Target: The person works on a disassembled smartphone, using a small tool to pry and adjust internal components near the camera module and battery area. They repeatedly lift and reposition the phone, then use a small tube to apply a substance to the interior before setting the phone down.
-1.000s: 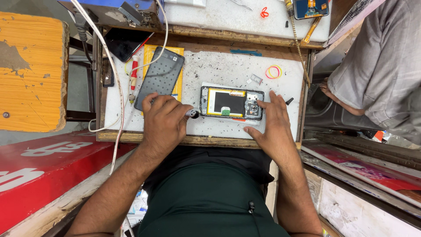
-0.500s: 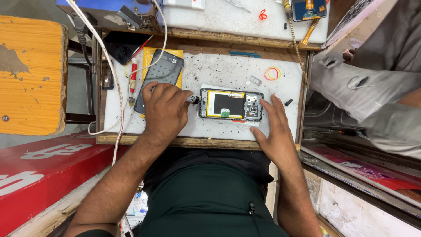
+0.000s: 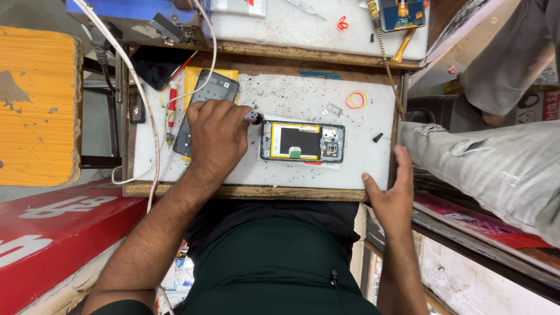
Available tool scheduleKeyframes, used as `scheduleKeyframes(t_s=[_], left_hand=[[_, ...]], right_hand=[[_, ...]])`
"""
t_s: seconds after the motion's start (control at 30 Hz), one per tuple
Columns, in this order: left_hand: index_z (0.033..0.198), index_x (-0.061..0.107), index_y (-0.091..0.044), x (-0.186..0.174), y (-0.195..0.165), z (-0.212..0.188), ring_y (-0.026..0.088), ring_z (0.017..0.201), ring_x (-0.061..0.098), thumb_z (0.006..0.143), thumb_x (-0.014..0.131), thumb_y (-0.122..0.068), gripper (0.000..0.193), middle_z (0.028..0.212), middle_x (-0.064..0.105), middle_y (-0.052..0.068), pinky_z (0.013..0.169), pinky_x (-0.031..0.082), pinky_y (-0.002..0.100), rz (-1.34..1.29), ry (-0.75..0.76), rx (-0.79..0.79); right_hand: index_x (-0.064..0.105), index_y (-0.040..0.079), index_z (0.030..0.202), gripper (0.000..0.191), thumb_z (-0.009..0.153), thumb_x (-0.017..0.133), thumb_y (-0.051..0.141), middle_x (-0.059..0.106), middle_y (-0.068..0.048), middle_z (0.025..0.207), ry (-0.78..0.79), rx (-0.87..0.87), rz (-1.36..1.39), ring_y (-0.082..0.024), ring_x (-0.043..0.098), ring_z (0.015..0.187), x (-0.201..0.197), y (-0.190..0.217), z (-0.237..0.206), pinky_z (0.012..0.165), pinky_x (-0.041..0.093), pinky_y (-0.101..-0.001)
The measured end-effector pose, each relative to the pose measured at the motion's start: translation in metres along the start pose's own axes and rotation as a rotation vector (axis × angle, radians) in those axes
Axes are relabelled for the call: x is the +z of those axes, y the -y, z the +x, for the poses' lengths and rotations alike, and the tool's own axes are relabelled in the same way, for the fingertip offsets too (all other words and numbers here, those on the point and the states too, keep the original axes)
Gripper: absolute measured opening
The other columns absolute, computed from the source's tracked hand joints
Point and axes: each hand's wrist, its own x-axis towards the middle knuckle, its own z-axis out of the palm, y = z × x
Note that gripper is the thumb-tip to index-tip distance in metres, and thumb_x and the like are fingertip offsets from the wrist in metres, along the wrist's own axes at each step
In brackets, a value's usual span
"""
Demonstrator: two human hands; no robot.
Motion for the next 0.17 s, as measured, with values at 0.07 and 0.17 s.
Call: scheduleKeyframes(t_s=[0.07, 0.17], left_hand=[[0.108, 0.073, -0.010, 0.002, -0.002, 0.006, 0.028, 0.103, 0.062, 0.092, 0.077, -0.009, 0.016, 0.099, 0.067, 0.005, 0.098, 0.040, 0.045, -0.148, 0.046, -0.110], [0.110, 0.071, -0.013, 0.007, -0.008, 0.014, 0.029, 0.106, 0.064, 0.099, 0.075, -0.021, 0.015, 0.105, 0.067, 0.004, 0.096, 0.047, 0.044, -0.431, 0.170, -0.306]], right_hand=[[0.029, 0.009, 0.159, 0.088, 0.086, 0.078, 0.012, 0.044, -0.024, 0.158, 0.082, 0.180, 0.270, -0.034, 0.046, 0.145, -0.003, -0.016, 0.003, 0.117, 0.039, -0.0447], [0.019, 0.014, 0.168, 0.098, 0.088, 0.075, 0.018, 0.047, -0.024, 0.159, 0.204, 0.362, 0.612, -0.032, 0.047, 0.146, -0.004, -0.042, 0.001, 0.117, 0.041, -0.0439]])
